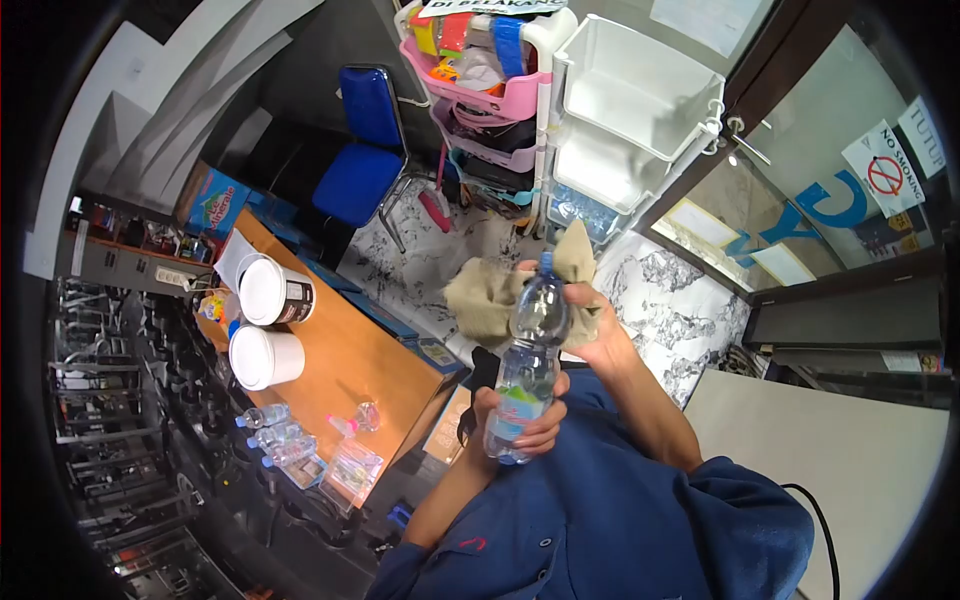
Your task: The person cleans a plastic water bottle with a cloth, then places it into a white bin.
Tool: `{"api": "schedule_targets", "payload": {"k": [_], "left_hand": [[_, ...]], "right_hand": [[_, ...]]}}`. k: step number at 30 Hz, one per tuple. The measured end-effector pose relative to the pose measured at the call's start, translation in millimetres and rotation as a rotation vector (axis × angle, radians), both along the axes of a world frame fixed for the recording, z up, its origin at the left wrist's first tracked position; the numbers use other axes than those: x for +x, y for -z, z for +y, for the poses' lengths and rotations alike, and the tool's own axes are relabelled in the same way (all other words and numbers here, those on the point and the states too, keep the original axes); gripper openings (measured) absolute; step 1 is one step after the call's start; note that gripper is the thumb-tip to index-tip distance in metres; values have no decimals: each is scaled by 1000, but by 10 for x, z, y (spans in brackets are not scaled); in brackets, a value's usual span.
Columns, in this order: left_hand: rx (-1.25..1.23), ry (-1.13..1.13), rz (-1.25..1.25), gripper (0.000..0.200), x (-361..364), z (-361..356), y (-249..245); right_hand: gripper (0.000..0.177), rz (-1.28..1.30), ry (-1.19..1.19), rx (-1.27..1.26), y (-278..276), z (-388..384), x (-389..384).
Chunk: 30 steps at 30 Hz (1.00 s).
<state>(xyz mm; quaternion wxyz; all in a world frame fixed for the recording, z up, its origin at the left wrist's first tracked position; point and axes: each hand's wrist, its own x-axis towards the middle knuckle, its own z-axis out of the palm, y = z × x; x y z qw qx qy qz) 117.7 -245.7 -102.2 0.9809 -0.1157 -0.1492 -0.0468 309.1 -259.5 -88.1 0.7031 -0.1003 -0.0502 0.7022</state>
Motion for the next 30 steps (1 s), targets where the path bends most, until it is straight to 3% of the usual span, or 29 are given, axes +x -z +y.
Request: {"api": "schedule_targets", "payload": {"k": [1,2,5,9,10,13,17,21,23,24,26,28,29,30], "left_hand": [[-206,68,-212,82,58,-38,70],[-140,51,-125,82,50,-36,68],[62,-2,140,81,-91,50,10],[816,-178,544,69,-47,239,-183],[951,-191,617,59,-40,277,-171],[1391,-291,805,62,45,287,-203],[1893,-693,1010,66,172,222,-235],[2139,-707,1242,78,192,213,-349],[2080,-695,1262,78,108,291,-188],[1995,-693,1278,79,108,361,-109],[1804,-787,1146,76,56,442,-79],[1599,-778,1031,72,-43,551,-33],[1490,-733,984,70,-120,591,-14],[1262,-616,1003,78,-156,579,-238]], "right_hand": [[56,181,-82,107,52,8,25],[50,169,-79,76,64,-28,-19],[55,-152,50,-137,-22,-115,11],[53,-478,305,-476,-244,-149,-129],[54,-494,383,-495,-166,-129,-181],[37,-717,593,-478,-296,-70,-265],[38,-1033,487,-489,-258,-120,-285],[50,-1560,470,-396,-220,-164,-405],[59,-1687,286,-395,-406,-248,-526],[58,-1886,369,-305,-334,-269,-601],[55,-2052,455,-186,-309,-274,-648],[54,-1993,453,-150,-459,-275,-554],[52,-1790,352,-194,-434,-314,-439],[57,-1431,402,-190,-430,-338,-394]]}}
